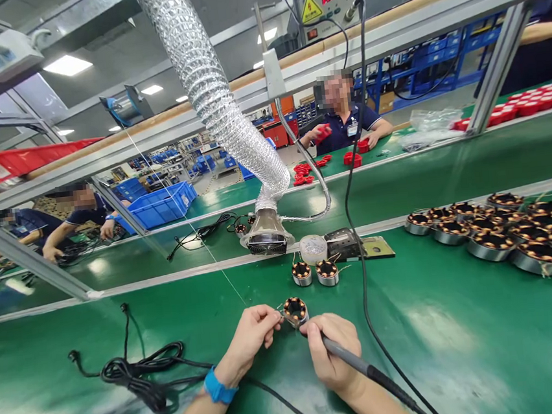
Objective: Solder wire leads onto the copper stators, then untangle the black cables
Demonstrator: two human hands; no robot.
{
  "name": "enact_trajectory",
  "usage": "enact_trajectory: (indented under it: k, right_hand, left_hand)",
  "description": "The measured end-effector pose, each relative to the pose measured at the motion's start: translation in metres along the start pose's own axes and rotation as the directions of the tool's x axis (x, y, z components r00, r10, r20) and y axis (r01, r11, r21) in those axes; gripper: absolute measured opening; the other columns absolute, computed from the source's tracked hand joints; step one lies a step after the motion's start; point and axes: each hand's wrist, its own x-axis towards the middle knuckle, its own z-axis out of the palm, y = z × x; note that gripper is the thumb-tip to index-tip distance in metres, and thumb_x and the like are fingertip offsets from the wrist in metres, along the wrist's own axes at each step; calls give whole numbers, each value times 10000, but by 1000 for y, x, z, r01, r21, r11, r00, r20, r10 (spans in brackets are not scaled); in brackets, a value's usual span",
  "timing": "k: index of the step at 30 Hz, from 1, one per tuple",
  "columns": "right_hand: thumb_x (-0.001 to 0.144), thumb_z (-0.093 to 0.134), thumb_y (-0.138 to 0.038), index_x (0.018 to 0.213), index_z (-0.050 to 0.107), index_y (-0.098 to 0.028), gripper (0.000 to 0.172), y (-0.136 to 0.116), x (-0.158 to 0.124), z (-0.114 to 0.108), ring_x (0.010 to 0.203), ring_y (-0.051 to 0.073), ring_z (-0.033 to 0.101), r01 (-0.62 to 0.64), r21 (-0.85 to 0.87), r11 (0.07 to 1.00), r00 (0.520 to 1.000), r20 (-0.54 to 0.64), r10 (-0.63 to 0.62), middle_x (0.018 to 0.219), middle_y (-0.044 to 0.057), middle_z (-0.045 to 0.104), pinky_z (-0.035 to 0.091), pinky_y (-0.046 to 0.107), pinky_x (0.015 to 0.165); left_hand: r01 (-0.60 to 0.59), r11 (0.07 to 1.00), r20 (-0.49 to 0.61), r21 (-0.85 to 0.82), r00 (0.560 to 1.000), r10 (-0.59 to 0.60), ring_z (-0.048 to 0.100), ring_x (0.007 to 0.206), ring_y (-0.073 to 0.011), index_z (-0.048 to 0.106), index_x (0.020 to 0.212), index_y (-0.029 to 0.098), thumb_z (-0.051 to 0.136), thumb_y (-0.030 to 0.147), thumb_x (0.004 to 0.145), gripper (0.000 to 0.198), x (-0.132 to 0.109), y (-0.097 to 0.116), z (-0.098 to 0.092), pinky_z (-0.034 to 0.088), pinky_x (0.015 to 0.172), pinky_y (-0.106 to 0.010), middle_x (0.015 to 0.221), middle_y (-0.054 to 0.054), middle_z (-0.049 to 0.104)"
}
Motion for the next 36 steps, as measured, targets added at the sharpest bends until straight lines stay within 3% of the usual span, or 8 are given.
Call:
enact_trajectory:
  k: [20, 25, 32, 36]
  right_hand:
    - [945, 521, -114, 779, 669, -231, 251, -2, 7, 1, 543, 172, 694, 11, -55, 998, 1000, -15, -11, 647, -7, 713, 557, 298, 544]
    - [982, 541, -132, 892, 688, -218, 192, 3, 7, 7, 647, 168, 749, -4, -103, 995, 1000, 24, 6, 764, 4, 766, 577, 283, 615]
    - [998, 563, -132, 1040, 684, -218, 154, 10, 3, 11, 735, 175, 770, -14, -123, 992, 996, 84, 25, 868, 24, 781, 570, 280, 644]
    - [993, 565, -130, 1028, 681, -223, 153, 8, 4, 12, 729, 175, 769, -8, -116, 993, 997, 73, 17, 866, 16, 782, 572, 282, 646]
  left_hand:
    - [4, 1000, -3, -2, 1000, -4, 402, 413, -51, 691, 770, 126, 759, 556, 764, 436, 1, -1, 0, 294, 413, -221, 664, 0, 613]
    - [5, 1000, 2, -4, 1000, -5, 396, 410, -43, 677, 766, 124, 767, 590, 760, 474, 0, 1, -1, 296, 407, -214, 661, 6, 605]
    - [91, 992, 121, -91, 990, -80, 306, 407, -22, 606, 851, 162, 871, 542, 676, 495, -5, 14, -7, 177, 377, -195, 675, 40, 604]
    - [109, 989, 103, -98, 990, -99, 228, 417, -20, 559, 796, 182, 888, 561, 647, 523, -4, 15, -4, 103, 407, -206, 572, 92, 477]
